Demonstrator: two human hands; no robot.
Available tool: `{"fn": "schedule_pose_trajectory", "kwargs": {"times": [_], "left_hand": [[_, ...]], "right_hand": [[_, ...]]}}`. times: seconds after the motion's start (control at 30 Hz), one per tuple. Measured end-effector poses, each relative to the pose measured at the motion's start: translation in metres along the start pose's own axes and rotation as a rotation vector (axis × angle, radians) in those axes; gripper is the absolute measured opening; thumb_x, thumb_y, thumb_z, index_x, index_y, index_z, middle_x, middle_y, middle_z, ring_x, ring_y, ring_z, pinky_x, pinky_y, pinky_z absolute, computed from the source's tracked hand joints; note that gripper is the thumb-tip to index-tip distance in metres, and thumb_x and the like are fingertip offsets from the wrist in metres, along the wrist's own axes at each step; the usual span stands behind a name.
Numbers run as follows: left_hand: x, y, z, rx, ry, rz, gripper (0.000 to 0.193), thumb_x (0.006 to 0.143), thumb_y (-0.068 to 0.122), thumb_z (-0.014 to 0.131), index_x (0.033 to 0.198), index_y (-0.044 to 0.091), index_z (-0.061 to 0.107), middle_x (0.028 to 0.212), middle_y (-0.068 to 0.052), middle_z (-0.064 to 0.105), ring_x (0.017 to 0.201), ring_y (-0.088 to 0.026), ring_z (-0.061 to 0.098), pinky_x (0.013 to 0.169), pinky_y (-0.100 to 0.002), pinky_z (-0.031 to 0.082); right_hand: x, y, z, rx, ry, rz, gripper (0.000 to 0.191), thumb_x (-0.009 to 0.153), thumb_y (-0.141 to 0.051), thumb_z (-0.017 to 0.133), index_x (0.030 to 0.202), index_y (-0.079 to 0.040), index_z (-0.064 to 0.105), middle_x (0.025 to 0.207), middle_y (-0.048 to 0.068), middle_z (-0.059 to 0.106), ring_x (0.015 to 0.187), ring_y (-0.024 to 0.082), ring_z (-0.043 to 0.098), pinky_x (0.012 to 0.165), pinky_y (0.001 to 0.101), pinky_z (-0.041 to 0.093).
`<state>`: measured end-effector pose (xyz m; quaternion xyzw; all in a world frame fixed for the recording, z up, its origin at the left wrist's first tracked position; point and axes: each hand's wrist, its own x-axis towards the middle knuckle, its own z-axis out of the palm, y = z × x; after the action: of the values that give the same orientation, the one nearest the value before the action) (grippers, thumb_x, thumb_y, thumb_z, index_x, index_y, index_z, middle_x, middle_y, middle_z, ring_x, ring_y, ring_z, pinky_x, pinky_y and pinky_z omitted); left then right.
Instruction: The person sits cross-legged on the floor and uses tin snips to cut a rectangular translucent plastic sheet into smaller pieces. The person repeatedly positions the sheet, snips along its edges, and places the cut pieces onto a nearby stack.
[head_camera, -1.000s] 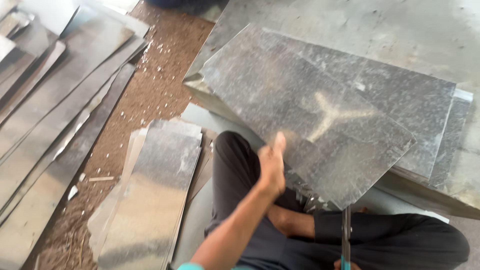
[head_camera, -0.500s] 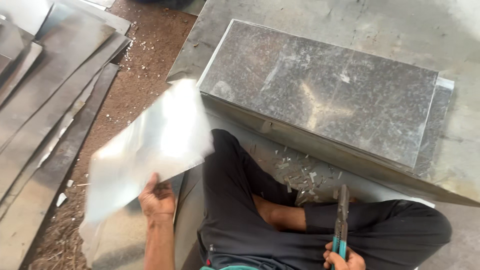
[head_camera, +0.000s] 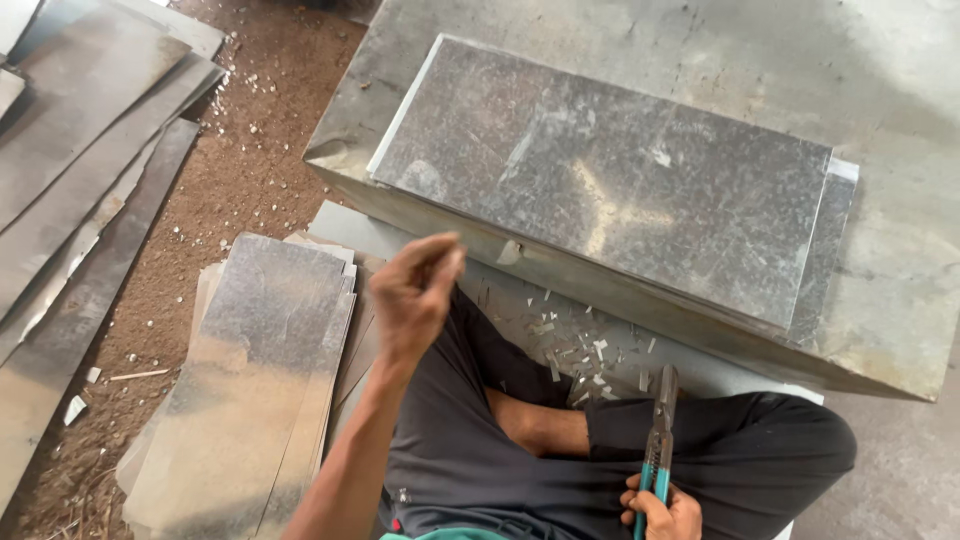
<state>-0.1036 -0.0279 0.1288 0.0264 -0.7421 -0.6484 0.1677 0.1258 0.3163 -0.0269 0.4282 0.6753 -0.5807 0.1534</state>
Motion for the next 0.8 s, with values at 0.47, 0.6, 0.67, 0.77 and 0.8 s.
{"fn": "schedule_pose_trajectory", "kwargs": {"times": [0.47, 0.6, 0.67, 0.77, 0.8], "left_hand": [[-0.012, -0.059, 0.051, 0.483, -0.423, 0.280, 0.023, 0.108, 0.026, 0.066, 0.128, 0.015, 0.069, 0.125, -0.003, 0.072, 0.120, -0.022, 0.066, 0.111, -0.041, 0.051], [-0.068, -0.101, 0.056, 0.604, -0.850, 0.414, 0.053, 0.079, 0.032, 0.080, 0.122, 0.002, 0.070, 0.127, -0.018, 0.063, 0.117, -0.036, 0.056, 0.095, -0.050, 0.044], [-0.090, -0.112, 0.060, 0.621, -1.008, 0.492, 0.057, 0.069, 0.041, 0.082, 0.116, 0.010, 0.076, 0.120, -0.015, 0.065, 0.117, -0.035, 0.056, 0.098, -0.054, 0.039], [-0.095, -0.125, 0.068, 0.833, -1.195, 0.380, 0.026, 0.084, 0.028, 0.075, 0.109, 0.023, 0.077, 0.119, -0.001, 0.067, 0.119, -0.022, 0.056, 0.104, -0.045, 0.037], [-0.095, -0.127, 0.070, 0.826, -1.194, 0.430, 0.026, 0.083, 0.025, 0.074, 0.109, 0.024, 0.078, 0.117, 0.001, 0.068, 0.120, -0.020, 0.057, 0.106, -0.043, 0.038]], "right_hand": [[-0.026, 0.081, -0.104, -0.559, -0.378, 0.060, 0.027, 0.071, -0.024, 0.078, 0.070, 0.003, 0.082, 0.060, 0.016, 0.073, 0.064, 0.023, 0.074, 0.067, 0.0373, 0.057], [-0.007, 0.058, -0.090, -1.075, -0.310, 0.027, 0.046, 0.070, -0.054, 0.080, 0.082, -0.009, 0.080, 0.073, 0.012, 0.077, 0.080, 0.021, 0.079, 0.080, 0.0374, 0.059], [-0.019, 0.027, -0.078, -1.358, -0.292, 0.266, 0.056, 0.076, -0.065, 0.069, 0.090, -0.012, 0.080, 0.081, 0.011, 0.078, 0.087, 0.021, 0.079, 0.086, 0.0378, 0.059], [-0.046, -0.042, -0.074, -1.443, -0.122, 0.305, 0.072, 0.086, -0.081, 0.053, 0.102, -0.017, 0.080, 0.094, 0.009, 0.081, 0.098, 0.021, 0.079, 0.094, 0.0385, 0.060], [-0.054, -0.062, -0.069, -1.323, -0.009, 0.163, 0.065, 0.084, -0.072, 0.057, 0.108, -0.016, 0.078, 0.097, 0.009, 0.079, 0.098, 0.024, 0.077, 0.093, 0.0412, 0.058]]}}
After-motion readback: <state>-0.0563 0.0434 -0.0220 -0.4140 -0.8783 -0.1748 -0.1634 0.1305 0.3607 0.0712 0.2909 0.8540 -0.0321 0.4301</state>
